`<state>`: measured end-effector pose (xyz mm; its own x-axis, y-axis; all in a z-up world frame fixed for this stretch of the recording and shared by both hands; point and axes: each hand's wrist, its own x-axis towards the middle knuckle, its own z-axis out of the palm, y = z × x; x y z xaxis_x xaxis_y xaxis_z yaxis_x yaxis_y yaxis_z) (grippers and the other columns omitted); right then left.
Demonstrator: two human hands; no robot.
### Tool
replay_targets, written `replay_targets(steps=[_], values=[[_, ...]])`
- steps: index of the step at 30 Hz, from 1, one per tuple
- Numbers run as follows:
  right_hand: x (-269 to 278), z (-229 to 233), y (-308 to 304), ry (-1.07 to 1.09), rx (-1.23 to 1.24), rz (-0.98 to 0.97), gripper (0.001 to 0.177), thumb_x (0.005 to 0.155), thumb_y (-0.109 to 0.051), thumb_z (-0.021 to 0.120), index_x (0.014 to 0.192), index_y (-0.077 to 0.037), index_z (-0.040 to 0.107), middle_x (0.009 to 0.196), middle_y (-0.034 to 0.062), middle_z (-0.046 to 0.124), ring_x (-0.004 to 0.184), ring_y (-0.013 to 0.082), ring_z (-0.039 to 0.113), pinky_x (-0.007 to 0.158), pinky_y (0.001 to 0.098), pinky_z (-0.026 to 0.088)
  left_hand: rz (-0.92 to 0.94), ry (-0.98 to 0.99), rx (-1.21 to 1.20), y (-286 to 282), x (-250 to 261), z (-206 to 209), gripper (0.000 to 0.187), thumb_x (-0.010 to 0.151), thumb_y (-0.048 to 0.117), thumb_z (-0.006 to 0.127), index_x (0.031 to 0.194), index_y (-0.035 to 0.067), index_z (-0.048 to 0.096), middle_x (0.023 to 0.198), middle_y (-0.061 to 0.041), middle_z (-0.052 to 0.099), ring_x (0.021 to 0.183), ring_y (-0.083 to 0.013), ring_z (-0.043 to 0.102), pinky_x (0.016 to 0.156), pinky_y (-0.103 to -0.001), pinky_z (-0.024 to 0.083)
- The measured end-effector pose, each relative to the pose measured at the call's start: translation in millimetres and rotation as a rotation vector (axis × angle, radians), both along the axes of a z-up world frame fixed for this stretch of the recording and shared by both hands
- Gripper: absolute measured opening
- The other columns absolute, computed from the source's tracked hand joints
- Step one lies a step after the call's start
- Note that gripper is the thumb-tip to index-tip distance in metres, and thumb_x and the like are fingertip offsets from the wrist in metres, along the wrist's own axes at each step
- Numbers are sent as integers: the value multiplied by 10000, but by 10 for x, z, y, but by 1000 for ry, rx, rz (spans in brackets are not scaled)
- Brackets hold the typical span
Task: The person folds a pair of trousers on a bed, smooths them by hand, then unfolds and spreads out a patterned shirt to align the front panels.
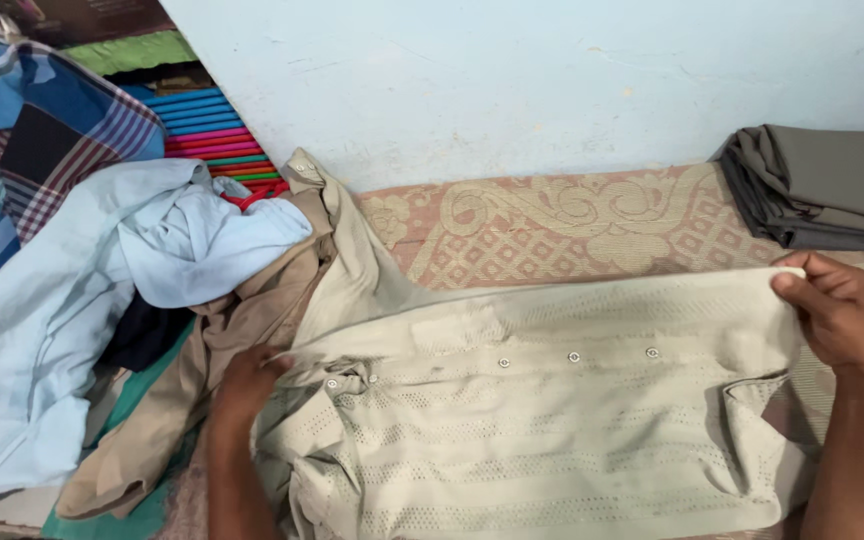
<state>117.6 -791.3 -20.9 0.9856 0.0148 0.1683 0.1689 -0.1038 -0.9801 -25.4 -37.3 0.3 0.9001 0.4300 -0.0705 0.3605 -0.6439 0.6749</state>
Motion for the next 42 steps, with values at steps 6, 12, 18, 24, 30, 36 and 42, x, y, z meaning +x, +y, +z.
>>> replay_targets(steps=[6, 12, 18, 24, 30, 36, 42], values=[[59, -219, -343, 126, 391, 425, 151, 989, -122, 630, 991, 21, 676, 810, 95, 703, 657, 135, 650, 543, 271, 514, 116, -4, -105, 129, -724, -572, 364, 852, 203, 760, 1144, -3, 690, 1139, -189, 702, 1039, -307, 691, 945, -416, 509], [110, -164, -244, 183, 218, 152, 93, 1036, -93, 614, 1050, -13, 659, 861, 70, 671, 677, 115, 607, 596, 256, 507, 106, -60, 388, -23, -662, -817, 270, 855, 256, 773, 1017, 40, 755, 1048, -183, 694, 1038, -352, 635, 1053, -480, 434], [256, -189, -586, -121, 425, -152, 97, 1064, -113, 610, 1096, -43, 669, 893, 38, 676, 704, 98, 608, 625, 256, 510, -98, 50, -805, -1017, -446, -335, 201, 843, 237, 695, 813, 46, 643, 810, -74, 736, 809, -261, 694, 748, -444, 588], [158, -76, -433, -189, 462, -328, 107, 1092, -134, 606, 1141, -74, 678, 925, 7, 682, 731, 80, 608, 654, 256, 514, -505, -18, -828, -1366, -237, -71, 128, 969, 89, 648, 848, 45, 647, 748, -44, 627, 725, -175, 542, 697, -318, 461], [89, 81, 76, 11, 92, -218, 111, 1085, -116, 649, 1156, -39, 688, 925, 8, 681, 741, 72, 582, 655, 246, 480, -390, 108, -238, -1655, -805, -334, 162, 934, 108, 601, 804, 14, 627, 884, -69, 715, 802, -197, 672, 759, -376, 553], [49, 182, 214, 6, 42, -208, 108, 1088, -137, 655, 1115, -37, 686, 876, 5, 669, 697, 73, 568, 599, 248, 457, -253, 37, 414, -1985, -1359, -1215, 107, 892, 153, 626, 886, 47, 617, 791, -141, 678, 738, -271, 700, 740, -473, 548], [-76, 359, 386, 85, -141, -220, 141, 1080, -166, 654, 1085, -31, 697, 803, 41, 642, 635, 112, 524, 529, 296, 416, -319, 119, -204, -1808, -1077, -839, 308, 981, 284, 572, 931, -16, 623, 787, -184, 657, 759, -326, 639, 730, -499, 537]])
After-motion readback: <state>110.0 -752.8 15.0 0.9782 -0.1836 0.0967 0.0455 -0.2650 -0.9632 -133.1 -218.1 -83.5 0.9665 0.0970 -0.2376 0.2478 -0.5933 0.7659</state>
